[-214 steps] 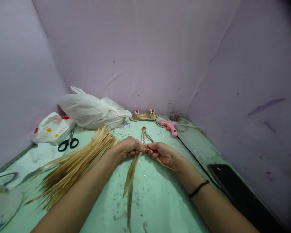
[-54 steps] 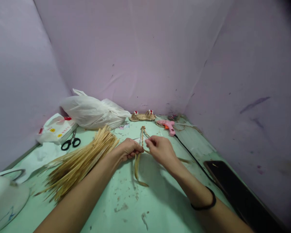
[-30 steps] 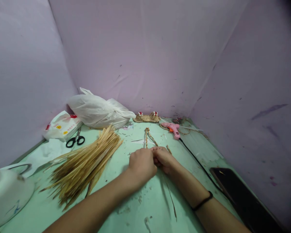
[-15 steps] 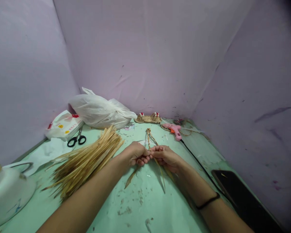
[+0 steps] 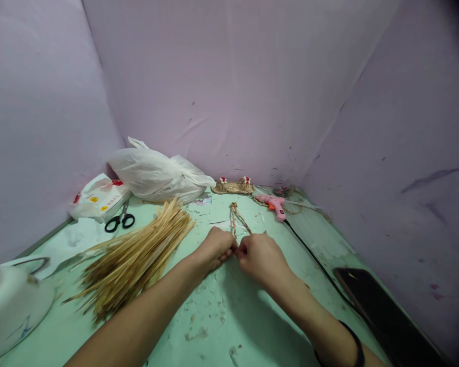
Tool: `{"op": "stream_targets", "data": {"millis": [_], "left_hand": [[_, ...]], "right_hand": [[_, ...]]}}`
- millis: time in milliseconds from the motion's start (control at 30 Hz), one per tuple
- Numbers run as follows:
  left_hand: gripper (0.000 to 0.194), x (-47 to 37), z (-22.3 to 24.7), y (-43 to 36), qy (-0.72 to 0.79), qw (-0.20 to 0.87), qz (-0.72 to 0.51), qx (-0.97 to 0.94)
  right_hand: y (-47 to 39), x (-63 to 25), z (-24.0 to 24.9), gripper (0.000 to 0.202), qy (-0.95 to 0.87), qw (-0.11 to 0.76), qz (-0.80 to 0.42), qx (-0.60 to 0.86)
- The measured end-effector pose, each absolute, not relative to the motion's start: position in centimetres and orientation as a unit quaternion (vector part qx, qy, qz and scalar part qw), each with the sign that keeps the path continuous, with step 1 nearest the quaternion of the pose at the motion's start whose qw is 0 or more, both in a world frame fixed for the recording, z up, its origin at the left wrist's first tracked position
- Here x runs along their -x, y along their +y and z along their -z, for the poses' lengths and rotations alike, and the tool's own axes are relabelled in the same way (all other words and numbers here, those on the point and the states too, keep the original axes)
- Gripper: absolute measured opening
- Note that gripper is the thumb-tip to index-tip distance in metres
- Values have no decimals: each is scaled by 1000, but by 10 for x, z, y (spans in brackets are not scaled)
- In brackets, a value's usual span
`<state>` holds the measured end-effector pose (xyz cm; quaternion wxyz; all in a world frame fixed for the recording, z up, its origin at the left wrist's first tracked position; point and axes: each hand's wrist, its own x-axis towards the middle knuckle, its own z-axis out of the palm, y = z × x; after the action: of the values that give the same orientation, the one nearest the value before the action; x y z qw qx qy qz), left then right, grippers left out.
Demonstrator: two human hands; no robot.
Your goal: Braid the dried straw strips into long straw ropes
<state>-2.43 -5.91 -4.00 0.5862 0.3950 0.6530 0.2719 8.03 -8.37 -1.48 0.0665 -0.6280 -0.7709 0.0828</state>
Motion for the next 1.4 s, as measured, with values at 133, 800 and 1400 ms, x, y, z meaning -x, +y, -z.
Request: {"op": "stream_targets", "data": {"millis": [133, 800, 1400], "left_hand": [[17, 33, 33, -60, 627, 615, -245, -409], [14, 55, 38, -49, 583, 580, -177, -540], [10, 45, 11, -64, 665, 290, -87, -682]], "right_hand": [[-97, -69, 15, 20, -789, 46, -61, 609], [-57, -82, 34, 14, -447, 244, -686, 520], [-51, -83, 54, 7, -553, 257, -526, 593]]}}
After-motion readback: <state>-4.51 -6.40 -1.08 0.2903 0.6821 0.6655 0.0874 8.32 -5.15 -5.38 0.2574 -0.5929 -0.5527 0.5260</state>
